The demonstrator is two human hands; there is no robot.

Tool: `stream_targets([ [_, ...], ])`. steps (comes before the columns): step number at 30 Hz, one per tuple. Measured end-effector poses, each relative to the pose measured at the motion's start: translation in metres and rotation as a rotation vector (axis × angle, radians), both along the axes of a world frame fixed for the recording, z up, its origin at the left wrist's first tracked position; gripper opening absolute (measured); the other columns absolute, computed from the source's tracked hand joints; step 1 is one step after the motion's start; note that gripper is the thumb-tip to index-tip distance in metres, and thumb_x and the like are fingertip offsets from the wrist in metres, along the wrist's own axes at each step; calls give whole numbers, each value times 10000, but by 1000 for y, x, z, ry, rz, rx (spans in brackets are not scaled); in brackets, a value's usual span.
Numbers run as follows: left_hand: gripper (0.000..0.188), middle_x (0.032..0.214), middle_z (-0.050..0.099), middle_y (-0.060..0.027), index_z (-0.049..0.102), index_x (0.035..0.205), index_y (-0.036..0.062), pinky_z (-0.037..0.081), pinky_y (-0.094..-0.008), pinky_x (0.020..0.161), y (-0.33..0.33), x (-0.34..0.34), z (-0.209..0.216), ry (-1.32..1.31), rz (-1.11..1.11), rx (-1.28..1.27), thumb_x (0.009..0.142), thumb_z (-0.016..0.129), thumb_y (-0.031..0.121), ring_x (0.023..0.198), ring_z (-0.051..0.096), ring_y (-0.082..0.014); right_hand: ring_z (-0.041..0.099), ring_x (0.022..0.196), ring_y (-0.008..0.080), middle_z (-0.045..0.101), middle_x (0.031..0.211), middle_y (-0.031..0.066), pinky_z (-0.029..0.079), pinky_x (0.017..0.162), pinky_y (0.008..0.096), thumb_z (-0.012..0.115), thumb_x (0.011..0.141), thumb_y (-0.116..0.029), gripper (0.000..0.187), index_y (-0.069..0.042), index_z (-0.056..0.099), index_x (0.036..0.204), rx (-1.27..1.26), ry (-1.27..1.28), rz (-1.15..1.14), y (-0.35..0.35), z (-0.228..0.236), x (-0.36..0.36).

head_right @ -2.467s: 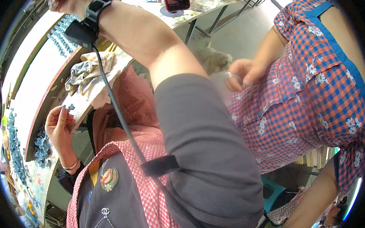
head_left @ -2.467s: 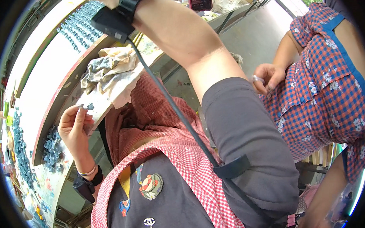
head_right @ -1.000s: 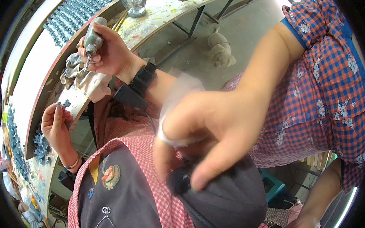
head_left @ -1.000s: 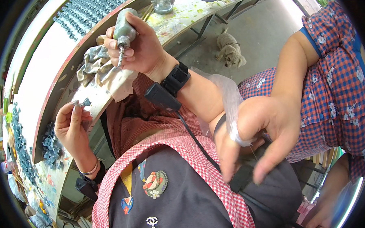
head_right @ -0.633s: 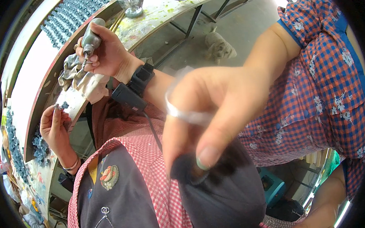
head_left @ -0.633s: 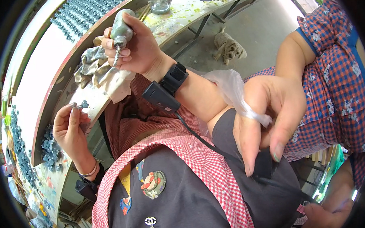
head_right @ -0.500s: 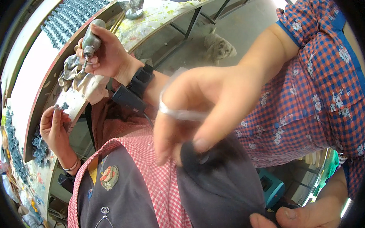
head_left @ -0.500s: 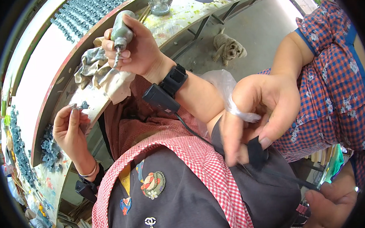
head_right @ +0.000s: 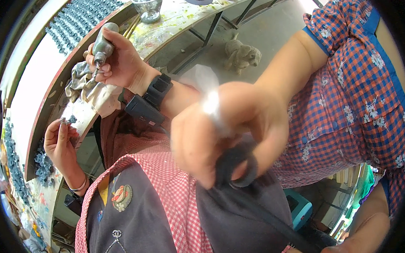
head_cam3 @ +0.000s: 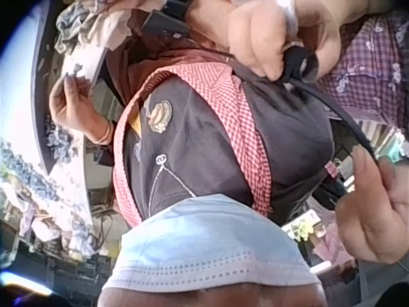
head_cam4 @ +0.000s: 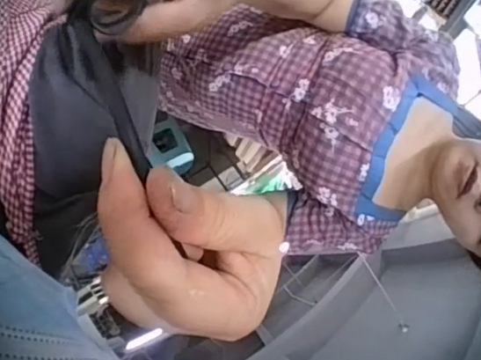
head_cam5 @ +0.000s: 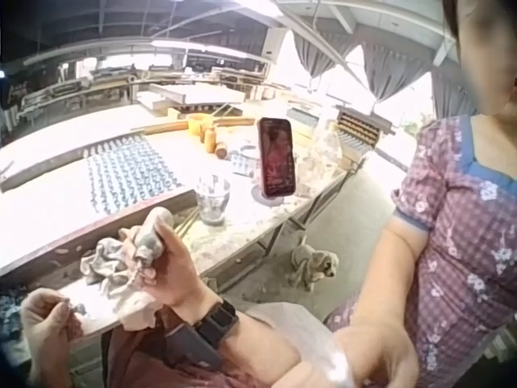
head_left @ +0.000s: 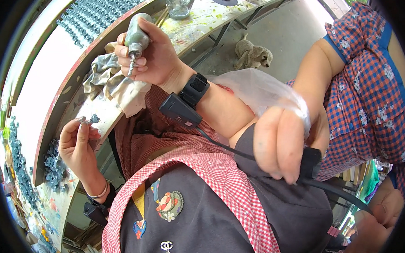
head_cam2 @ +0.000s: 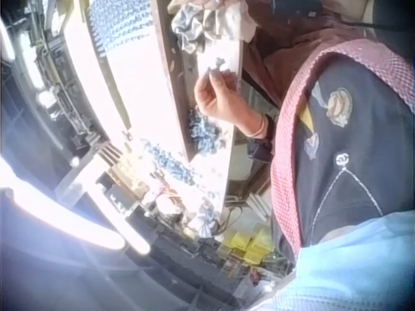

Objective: Apply glue from a squeeze bottle to small metallic components.

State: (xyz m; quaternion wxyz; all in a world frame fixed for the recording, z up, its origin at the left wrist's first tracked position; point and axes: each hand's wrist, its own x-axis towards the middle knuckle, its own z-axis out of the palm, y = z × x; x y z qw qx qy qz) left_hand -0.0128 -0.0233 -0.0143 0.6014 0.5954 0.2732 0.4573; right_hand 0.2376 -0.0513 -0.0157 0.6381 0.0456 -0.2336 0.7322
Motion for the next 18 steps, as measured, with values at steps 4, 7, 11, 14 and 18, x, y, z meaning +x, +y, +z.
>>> stream_targets([
  [4,120,751,603,-69,578,917,-33,486,-209,535,-1,1,2,-1,46,-38,814,586,29,598,577,-95,445,479,94,540,709,77,341,443,216,502,813,-469,423,-51,567,815,-55,-8,-22,1,1,-1],
  [7,116,749,602,-66,579,914,-29,486,-206,534,-2,2,3,11,57,-32,813,587,27,600,577,-94,442,472,93,540,713,74,333,432,213,502,811,-474,429,-50,567,817,-82,-10,-33,0,2,-1],
  [11,114,749,601,-64,580,913,-24,486,-207,535,-2,2,3,3,24,-13,812,588,28,600,578,-93,441,466,94,541,711,77,335,438,212,511,803,-481,434,-51,567,818,-52,-12,-21,0,2,-1],
  [14,118,751,602,-65,581,916,-24,487,-209,535,-2,1,3,6,25,-8,810,590,27,600,579,-95,442,467,94,540,709,76,338,438,213,515,803,-476,426,-53,568,820,-61,-14,-22,0,2,-1],
  [18,125,750,604,-66,581,920,-26,488,-208,536,-2,1,3,9,29,-13,807,594,27,601,581,-95,449,481,94,542,727,78,337,439,215,521,801,-476,415,-65,573,823,-36,-17,-18,0,2,-1],
])
